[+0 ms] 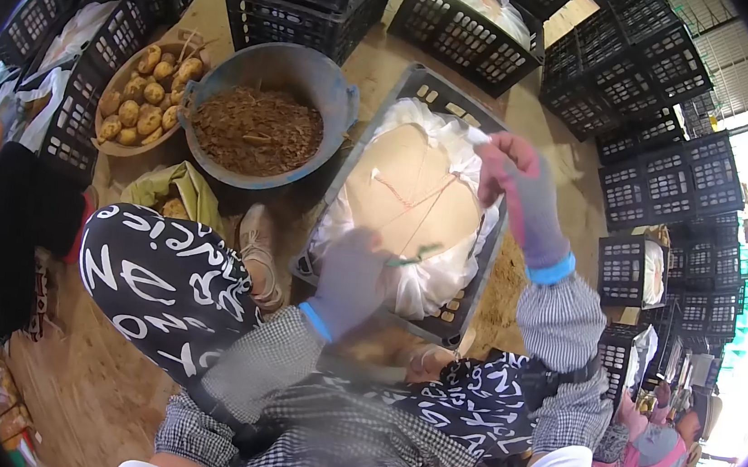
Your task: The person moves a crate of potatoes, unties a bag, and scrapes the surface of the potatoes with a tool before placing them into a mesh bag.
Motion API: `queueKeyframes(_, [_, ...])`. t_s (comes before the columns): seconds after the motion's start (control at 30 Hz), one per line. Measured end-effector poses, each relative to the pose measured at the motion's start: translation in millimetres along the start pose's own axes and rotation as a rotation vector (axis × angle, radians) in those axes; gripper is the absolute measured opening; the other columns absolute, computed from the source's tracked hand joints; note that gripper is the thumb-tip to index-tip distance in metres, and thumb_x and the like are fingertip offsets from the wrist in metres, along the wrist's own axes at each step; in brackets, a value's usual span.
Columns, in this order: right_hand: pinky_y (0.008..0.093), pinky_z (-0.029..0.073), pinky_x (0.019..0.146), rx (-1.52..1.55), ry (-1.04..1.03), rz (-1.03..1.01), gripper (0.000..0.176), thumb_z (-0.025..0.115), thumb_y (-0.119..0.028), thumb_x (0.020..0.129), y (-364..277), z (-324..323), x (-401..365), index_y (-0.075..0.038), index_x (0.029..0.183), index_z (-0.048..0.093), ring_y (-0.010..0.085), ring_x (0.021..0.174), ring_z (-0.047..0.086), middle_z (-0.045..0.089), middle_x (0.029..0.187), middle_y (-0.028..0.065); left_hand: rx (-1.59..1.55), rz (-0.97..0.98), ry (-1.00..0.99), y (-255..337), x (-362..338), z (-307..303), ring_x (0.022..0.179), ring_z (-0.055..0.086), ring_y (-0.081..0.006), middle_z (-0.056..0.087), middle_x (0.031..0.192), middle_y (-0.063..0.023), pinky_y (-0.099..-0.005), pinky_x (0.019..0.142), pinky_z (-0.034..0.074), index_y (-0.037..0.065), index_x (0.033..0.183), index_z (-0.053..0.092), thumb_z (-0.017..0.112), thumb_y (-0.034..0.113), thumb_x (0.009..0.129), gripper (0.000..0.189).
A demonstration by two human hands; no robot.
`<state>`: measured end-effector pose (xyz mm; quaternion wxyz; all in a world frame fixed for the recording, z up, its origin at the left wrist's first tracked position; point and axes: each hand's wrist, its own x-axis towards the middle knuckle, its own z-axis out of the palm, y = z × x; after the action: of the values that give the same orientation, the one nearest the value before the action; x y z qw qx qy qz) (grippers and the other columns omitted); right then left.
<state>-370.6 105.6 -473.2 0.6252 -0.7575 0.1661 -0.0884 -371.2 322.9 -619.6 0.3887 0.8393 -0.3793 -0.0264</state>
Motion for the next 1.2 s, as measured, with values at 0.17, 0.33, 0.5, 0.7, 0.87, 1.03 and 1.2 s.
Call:
queueKeyframes(0.17, [0.0220,0.049,0.063,0.037,-0.249,0.088,0.025,0.060,-0.018,0.093,1,-13,-66,0.001,0.109,0.062,0.0093,0.065,0.061,0.066,0.077,0.0060,-0.057,0.346,-0.112,-21,3,15,0.089,0.061,-0.0293,0.063,0.086,-0.0139,-0.0457,0.077,0.046,0.009,0.086,0.069,0.059,0.034,0.088,0.026])
queueKeyframes(0.33, [0.0303,0.050,0.079,-0.361,-0.243,-0.118,0.026,0.057,-0.020,0.094,78,-20,-80,-0.005,0.114,0.063,0.0143,0.091,0.064,0.068,0.103,0.0074,-0.081,0.373,-0.625,10,-27,-9,0.071,0.065,-0.0309,0.065,0.081,-0.0137,-0.0469,0.063,0.049,0.006,0.096,0.066,0.054,0.034,0.093,0.031])
queueKeyframes(0.5, [0.0392,0.051,0.076,-1.129,-0.747,-0.272,0.029,0.051,-0.036,0.096,150,-9,-93,-0.013,0.107,0.065,0.0311,0.088,0.065,0.069,0.097,0.0093,0.072,0.378,-1.020,62,-21,-68,0.070,0.064,-0.0356,0.066,0.074,-0.0131,-0.0449,0.067,0.051,0.008,0.092,0.063,0.048,0.049,0.095,0.044])
queueKeyframes(0.7, [0.0426,0.051,0.078,-0.939,-0.703,0.266,0.040,0.053,-0.046,0.093,119,-79,-181,-0.011,0.106,0.066,0.0361,0.087,0.064,0.068,0.096,0.0159,-0.020,0.382,-1.048,16,-20,-117,0.081,0.065,-0.0330,0.064,0.093,-0.0159,-0.0379,0.072,0.054,0.005,0.104,0.061,0.055,0.043,0.095,0.040])
queueKeyframes(0.87, [0.0335,0.051,0.083,-0.563,-0.467,0.149,0.043,0.059,-0.040,0.094,91,-92,-180,-0.006,0.120,0.062,0.0238,0.093,0.065,0.067,0.109,0.0111,-0.078,0.786,-0.713,12,16,-131,0.089,0.063,-0.0316,0.060,0.107,-0.0160,-0.0366,0.079,0.053,0.005,0.126,0.054,0.060,0.023,0.092,0.040])
queueKeyframes(1.03, [0.0269,0.054,0.068,-0.397,-0.197,0.383,0.031,0.055,-0.030,0.093,111,-76,-62,-0.005,0.108,0.066,0.0130,0.073,0.063,0.066,0.086,0.0070,-0.141,0.959,-0.722,43,47,-127,0.100,0.061,-0.0321,0.062,0.115,-0.0142,-0.0362,0.088,0.050,0.005,0.130,0.055,0.058,0.019,0.092,0.040])
queueKeyframes(1.2, [0.0329,0.055,0.064,-0.836,-0.305,0.196,0.031,0.062,-0.026,0.083,250,-101,64,-0.002,0.101,0.065,0.0207,0.074,0.066,0.066,0.083,0.0131,-0.181,0.897,-0.766,10,42,-98,0.098,0.060,-0.0308,0.057,0.116,-0.0155,-0.0400,0.080,0.051,0.008,0.132,0.051,0.055,0.029,0.093,0.044])
